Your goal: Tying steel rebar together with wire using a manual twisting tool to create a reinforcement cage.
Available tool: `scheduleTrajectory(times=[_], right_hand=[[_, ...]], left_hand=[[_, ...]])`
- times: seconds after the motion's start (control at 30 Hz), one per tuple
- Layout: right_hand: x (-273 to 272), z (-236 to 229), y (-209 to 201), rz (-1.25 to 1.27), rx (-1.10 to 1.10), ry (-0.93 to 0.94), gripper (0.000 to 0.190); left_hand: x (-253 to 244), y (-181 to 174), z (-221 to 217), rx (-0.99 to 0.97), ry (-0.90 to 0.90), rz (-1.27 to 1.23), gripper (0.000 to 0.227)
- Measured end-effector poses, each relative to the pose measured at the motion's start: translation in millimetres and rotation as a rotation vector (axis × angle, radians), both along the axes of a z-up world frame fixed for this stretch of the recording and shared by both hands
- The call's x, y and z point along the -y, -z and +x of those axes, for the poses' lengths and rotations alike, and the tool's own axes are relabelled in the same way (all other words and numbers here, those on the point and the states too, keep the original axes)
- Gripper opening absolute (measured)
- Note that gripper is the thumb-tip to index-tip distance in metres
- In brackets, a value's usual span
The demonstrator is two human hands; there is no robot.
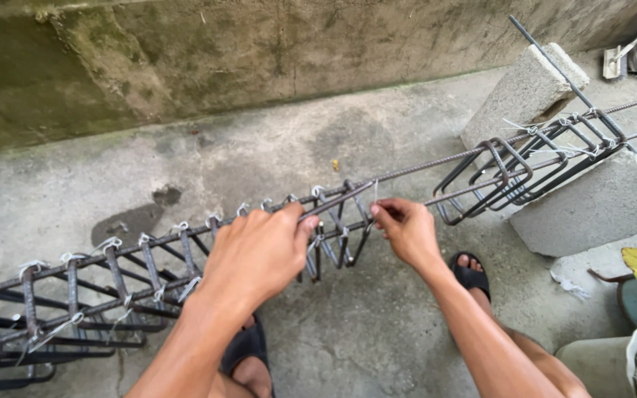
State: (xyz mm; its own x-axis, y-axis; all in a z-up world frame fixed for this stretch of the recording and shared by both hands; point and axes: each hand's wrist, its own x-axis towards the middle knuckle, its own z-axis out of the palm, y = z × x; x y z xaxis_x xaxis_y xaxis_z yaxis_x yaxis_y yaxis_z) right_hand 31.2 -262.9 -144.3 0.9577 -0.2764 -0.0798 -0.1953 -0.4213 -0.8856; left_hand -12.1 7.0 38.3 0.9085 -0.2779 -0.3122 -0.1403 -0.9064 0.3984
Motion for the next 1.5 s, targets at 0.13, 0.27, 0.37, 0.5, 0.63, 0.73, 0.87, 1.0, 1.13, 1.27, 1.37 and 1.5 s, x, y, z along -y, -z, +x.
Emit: scheduleTrajectory(times=[0.13,0.27,0.37,0.5,0.63,0.73,0.87,1.0,1.13,1.27,1.37,1.5], right_hand=[[-2,1,2,0.085,0.055,0.033,0.026],[-3,3,6,0.108,0.065,0.043,0.026],[-1,0,9,0.155,0.095,0.016,0.024],[5,3,20,0.190,0.096,0.031,0.024],[3,6,18,0.282,0.012,0.126,0.025],[0,5,17,0.295,0.052,0.151,0.025],[-4,-5,20,0.272,0.127,0.132,0.028],[-8,-18,23,0.138,0.231,0.030,0.019],[-16,-38,11,-0.085,0.354,-0.101,0.011],[-25,-49,3,-0.299,0.454,-0.195,0.009],[-32,-59,2,-0.460,0.506,-0.299,0.013],[-37,-62,4,-0.686,0.555,-0.302,0.011]], left_hand=[[1,4,1,0.005,0.008,0.000,0.044],[1,5,0,-0.001,0.013,-0.025,0.044],[0,5,0,-0.009,0.017,-0.035,0.044],[-3,4,-2,-0.010,0.017,-0.051,0.041],[-4,4,-4,0.008,0.022,-0.064,0.042],[-3,7,-3,0.008,0.031,-0.061,0.043],[-5,9,-3,0.008,0.029,-0.074,0.043],[-6,6,-2,0.005,0.025,-0.083,0.043],[-7,4,-1,-0.007,0.037,-0.104,0.043],[-6,0,-3,-0.016,0.040,-0.115,0.042],[-7,-5,-5,-0.017,0.058,-0.106,0.041],[-7,-12,-8,-0.037,0.062,-0.110,0.041]])
